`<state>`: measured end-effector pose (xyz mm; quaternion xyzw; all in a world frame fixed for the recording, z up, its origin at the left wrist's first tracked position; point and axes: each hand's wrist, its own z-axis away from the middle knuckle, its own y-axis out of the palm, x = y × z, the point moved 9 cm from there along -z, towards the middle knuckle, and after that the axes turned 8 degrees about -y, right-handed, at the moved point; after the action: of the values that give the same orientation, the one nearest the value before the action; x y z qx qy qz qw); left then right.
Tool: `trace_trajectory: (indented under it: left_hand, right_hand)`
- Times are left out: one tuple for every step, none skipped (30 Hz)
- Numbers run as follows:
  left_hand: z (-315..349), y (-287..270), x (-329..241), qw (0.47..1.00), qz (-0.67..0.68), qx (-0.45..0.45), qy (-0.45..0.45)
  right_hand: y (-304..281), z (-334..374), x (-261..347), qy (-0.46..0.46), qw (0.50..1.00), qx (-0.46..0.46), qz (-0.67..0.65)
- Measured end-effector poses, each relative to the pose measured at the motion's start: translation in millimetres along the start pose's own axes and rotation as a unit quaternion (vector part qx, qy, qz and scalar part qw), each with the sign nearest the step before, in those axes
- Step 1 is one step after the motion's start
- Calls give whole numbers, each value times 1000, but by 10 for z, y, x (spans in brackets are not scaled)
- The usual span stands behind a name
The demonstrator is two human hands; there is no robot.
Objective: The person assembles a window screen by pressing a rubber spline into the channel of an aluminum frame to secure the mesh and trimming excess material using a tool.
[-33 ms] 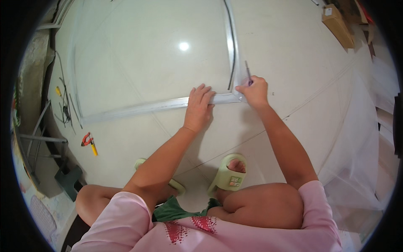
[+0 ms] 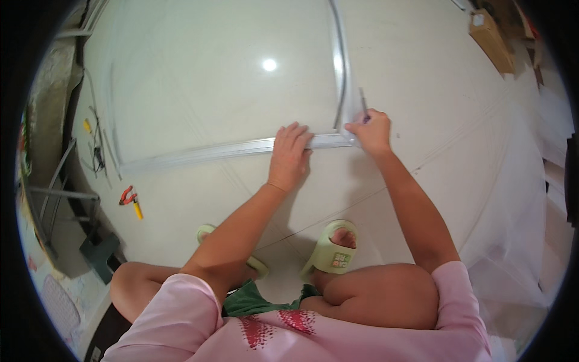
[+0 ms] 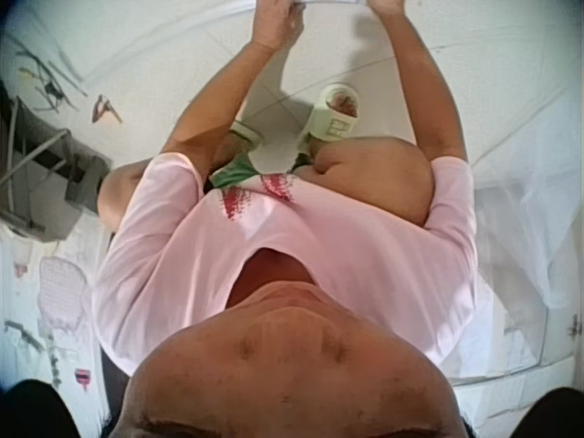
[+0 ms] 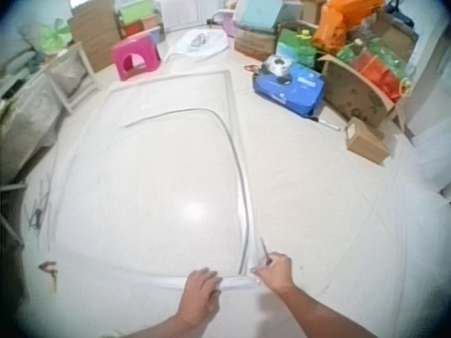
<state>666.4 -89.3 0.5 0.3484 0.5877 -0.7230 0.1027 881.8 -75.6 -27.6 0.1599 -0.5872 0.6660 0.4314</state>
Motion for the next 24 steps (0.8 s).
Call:
trace_trajectory:
  left_hand:
    - [65, -77, 1, 999, 15, -32, -2]
    - [126, -153, -32, 997, 32, -63, -1]
    - [201, -302, -16, 993, -18, -117, -21]
    - [270, -314, -23, 992, -30, -122, -29]
    - [401, -308, 376, 960, 96, -115, -235]
    - [640, -202, 728, 871, 222, -108, -424]
    - [789, -191, 925, 824, 256, -129, -489]
    - [767, -276, 912, 820, 250, -140, -496]
    - [814, -148, 914, 740, 373, -118, -547]
    - [832, -64, 882, 648, 483, -103, -580]
    - [819, -36, 935, 650, 488, -110, -572]
    - [781, 32, 992, 654, 492, -115, -563]
    - [723, 62, 966, 636, 512, -121, -565]
    - [654, 93, 902, 617, 535, -124, -564]
    - [664, 89, 920, 607, 543, -140, -563]
    - [662, 110, 908, 589, 562, -149, -562]
    - [665, 116, 914, 567, 584, -155, -560]
    - [663, 77, 955, 567, 583, -159, -560]
    - [679, 122, 954, 561, 586, -151, -564]
    - [675, 176, 940, 557, 590, -139, -568]
    - [652, 192, 946, 556, 601, -136, -558]
    - [671, 254, 986, 550, 613, -129, -551]
    - [715, 321, 1120, 598, 573, -138, -544]
    - [761, 336, 1165, 630, 531, -127, -552]
  right_hand:
    - [-21, -19, -21, -12, 1000, -3, 17]
    - [-45, -40, -184, -10, 1000, -15, -1]
    - [-88, -15, -167, -15, 999, -27, -41]
    - [-146, 5, -212, -14, 997, -40, -65]
    - [-143, 22, -223, 1, 998, -48, -52]
    - [-93, 32, -242, 14, 998, -40, -56]
    - [-36, 44, -241, 26, 997, -32, -58]
    - [-3, 61, -215, 15, 998, -36, -52]
    - [22, 88, -201, 5, 998, -40, -45]
    - [27, 91, -143, -27, 999, -40, -25]
    - [50, 97, -76, -61, 997, -39, -12]
    - [44, 105, -69, -61, 997, -34, -24]
    - [14, 112, -91, -58, 997, -31, -33]
    - [-38, 111, -124, -42, 998, -24, -38]
    - [-7, 125, -136, -27, 999, -13, -43]
    - [15, 133, -99, -32, 998, -5, -46]
    - [15, 138, -67, -36, 999, -8, -24]
    - [8, 129, -50, -39, 999, -14, -2]
    - [0, 129, -83, -23, 999, -9, -28]
    - [-23, 131, -77, -22, 999, -12, -26]
    - [-34, 130, -50, -25, 999, -13, -39]
    - [-65, 129, -21, -25, 999, -12, -47]
    - [-137, 103, 19, -35, 999, -16, -35]
    - [-81, 103, -17, -38, 999, -14, -18]
